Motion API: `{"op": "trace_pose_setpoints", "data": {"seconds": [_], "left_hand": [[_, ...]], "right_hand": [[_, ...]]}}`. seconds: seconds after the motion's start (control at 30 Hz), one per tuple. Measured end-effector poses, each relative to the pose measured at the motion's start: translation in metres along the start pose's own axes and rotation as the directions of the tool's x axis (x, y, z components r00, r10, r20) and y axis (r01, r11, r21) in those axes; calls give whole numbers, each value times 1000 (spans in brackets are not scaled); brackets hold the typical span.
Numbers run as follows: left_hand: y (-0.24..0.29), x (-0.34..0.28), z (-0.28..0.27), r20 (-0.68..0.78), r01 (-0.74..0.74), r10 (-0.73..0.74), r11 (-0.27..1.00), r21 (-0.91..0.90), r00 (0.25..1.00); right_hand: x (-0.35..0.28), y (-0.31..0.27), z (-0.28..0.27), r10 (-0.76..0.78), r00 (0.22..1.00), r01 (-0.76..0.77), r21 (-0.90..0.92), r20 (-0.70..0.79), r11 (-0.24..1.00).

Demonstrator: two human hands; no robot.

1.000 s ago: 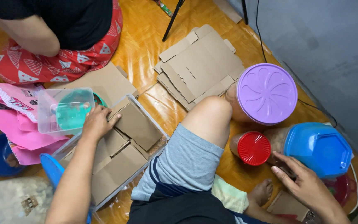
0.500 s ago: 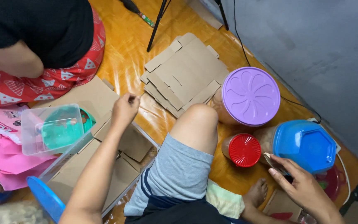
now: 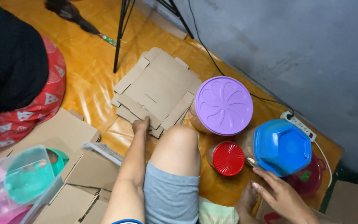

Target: Packaging snacks into bags using tongs and then placing them into hand-folded cardboard boxes along with small bottles.

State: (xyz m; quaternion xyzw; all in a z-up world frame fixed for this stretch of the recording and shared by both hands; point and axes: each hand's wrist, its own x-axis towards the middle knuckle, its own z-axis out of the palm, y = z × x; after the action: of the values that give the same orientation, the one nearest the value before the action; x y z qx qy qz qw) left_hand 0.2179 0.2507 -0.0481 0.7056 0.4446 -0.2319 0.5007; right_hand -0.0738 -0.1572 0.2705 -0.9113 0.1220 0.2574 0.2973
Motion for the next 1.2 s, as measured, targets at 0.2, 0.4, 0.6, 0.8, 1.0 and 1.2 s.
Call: {"op": "trace_pose_setpoints", "data": {"seconds": [0.2,0.4,0.6,0.8,1.0,1.2], "left_hand": [[25,-29,-6,-37,49,-45,989,141,998],[-21,67,39,-136,-258,266,963,79,954],[-6,53,37,-219,-421,404,906,-37,888],[8,31,17,-374,-562,465,800,-210,802],[23,-44,-31,-379,-729,656,680,-79,653],[56,-142,-107,-310,-846,894,420,328,323]], "right_hand": [[6,-17,-5,255,957,-252,-45,138,967],[15,-8,-1,237,962,-229,-75,132,971],[21,-22,-6,288,934,-265,-132,211,955],[16,-13,-1,79,993,-69,-120,84,990],[8,-33,-11,44,996,-37,-94,77,995],[-2,-39,-15,-192,971,189,-36,-142,981]]}}
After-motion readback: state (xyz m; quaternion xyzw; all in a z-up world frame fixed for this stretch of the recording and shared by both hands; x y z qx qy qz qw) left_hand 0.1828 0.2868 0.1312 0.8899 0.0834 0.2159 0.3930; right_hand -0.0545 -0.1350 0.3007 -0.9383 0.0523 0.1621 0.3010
